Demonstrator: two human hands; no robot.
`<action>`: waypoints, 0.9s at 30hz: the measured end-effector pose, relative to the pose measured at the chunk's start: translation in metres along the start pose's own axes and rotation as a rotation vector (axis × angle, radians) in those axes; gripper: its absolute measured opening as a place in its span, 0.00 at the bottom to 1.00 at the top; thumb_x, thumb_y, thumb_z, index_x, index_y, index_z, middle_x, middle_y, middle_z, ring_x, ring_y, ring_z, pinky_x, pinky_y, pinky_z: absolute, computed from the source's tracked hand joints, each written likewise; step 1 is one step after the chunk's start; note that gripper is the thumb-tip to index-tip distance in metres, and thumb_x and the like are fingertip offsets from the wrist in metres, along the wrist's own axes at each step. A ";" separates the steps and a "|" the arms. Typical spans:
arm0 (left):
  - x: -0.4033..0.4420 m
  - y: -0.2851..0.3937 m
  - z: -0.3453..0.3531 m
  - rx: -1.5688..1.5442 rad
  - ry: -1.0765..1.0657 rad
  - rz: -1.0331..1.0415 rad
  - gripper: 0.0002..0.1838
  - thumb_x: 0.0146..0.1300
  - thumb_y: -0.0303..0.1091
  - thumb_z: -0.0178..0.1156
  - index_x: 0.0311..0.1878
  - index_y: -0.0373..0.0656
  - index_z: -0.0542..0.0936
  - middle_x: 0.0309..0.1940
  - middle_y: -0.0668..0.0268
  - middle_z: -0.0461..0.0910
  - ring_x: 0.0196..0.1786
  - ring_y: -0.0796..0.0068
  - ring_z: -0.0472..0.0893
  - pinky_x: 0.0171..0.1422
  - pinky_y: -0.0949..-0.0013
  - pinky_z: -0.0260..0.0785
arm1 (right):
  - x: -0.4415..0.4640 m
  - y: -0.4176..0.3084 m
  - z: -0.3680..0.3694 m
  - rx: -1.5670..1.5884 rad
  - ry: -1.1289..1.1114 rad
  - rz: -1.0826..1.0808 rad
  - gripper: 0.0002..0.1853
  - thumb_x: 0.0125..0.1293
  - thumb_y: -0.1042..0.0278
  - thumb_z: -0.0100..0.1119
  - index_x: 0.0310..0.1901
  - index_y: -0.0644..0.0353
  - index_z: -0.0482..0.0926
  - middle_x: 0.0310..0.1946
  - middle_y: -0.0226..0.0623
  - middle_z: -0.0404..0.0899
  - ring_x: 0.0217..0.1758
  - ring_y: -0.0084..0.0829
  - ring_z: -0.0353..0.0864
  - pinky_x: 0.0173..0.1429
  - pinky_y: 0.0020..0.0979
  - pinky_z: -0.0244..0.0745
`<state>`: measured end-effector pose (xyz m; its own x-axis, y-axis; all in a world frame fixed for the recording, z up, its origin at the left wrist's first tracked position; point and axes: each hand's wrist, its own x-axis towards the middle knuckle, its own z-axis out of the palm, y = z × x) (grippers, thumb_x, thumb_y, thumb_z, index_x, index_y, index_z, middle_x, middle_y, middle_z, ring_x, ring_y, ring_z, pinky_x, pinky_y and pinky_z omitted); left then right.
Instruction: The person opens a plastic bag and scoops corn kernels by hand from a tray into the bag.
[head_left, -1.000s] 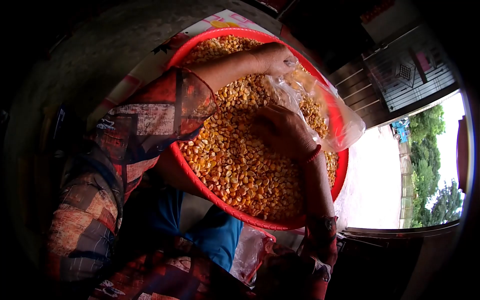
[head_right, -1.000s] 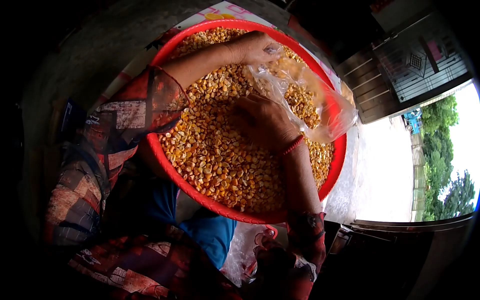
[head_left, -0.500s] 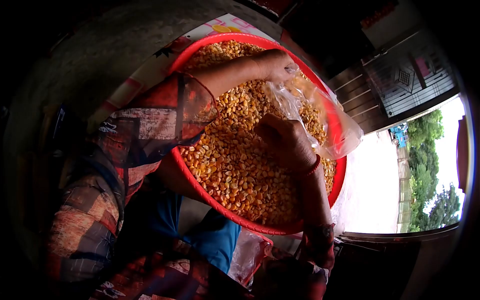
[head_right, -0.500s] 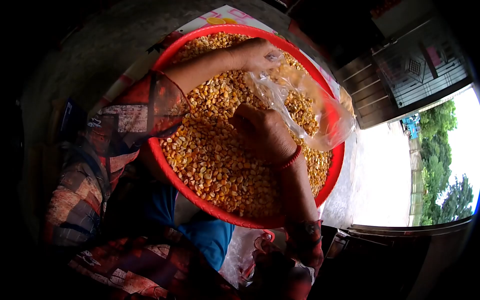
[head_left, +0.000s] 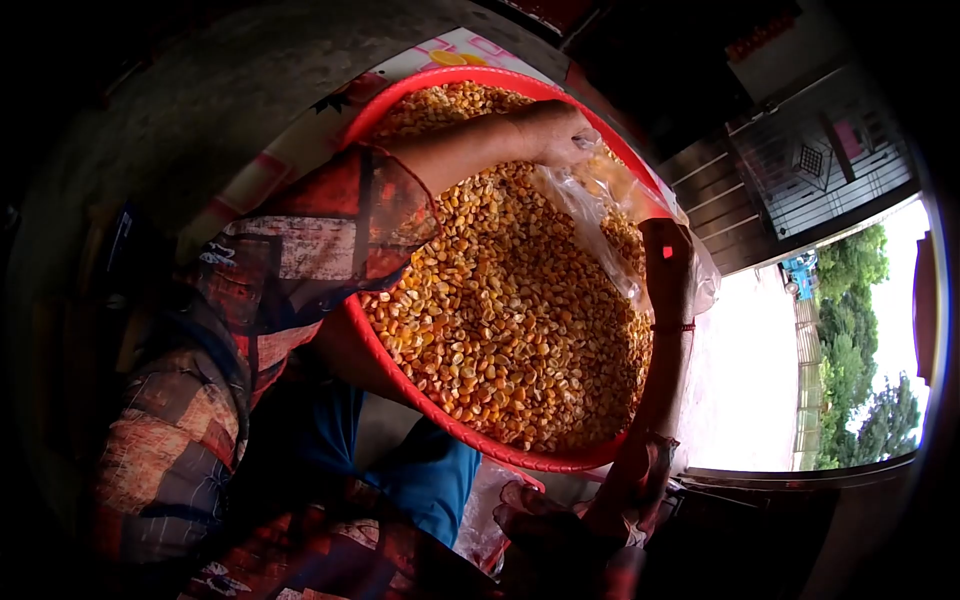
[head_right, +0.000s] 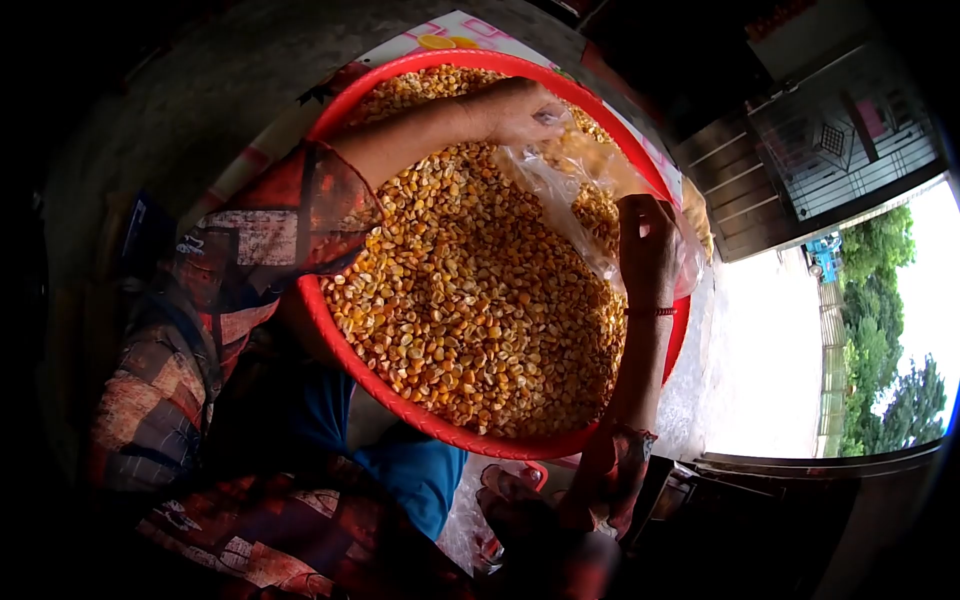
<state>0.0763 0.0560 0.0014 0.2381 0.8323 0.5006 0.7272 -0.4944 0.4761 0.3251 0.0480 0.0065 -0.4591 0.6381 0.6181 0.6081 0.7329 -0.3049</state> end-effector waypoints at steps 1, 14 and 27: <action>0.000 0.000 0.000 0.000 -0.001 0.000 0.13 0.55 0.41 0.56 0.31 0.40 0.78 0.20 0.59 0.75 0.25 0.70 0.74 0.35 0.63 0.67 | 0.000 -0.004 0.000 0.000 0.000 0.001 0.09 0.61 0.65 0.53 0.31 0.62 0.77 0.28 0.38 0.78 0.29 0.29 0.78 0.35 0.27 0.70; -0.002 0.004 -0.003 -0.042 0.061 -0.036 0.13 0.54 0.41 0.57 0.31 0.39 0.77 0.20 0.59 0.75 0.26 0.67 0.76 0.35 0.64 0.67 | -0.018 -0.104 0.017 0.252 -0.698 -0.322 0.11 0.53 0.64 0.60 0.35 0.60 0.76 0.32 0.41 0.74 0.37 0.42 0.76 0.40 0.37 0.71; 0.002 -0.002 0.003 -0.034 0.067 -0.035 0.12 0.52 0.42 0.56 0.27 0.43 0.77 0.24 0.59 0.78 0.30 0.61 0.78 0.37 0.61 0.69 | -0.023 -0.113 0.019 0.379 -0.896 -0.231 0.07 0.59 0.67 0.54 0.31 0.62 0.75 0.19 0.38 0.74 0.21 0.33 0.76 0.28 0.31 0.69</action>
<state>0.0770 0.0596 -0.0005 0.1684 0.8315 0.5295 0.7117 -0.4742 0.5183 0.2546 -0.0454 0.0128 -0.9538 0.2985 -0.0354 0.2673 0.7885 -0.5539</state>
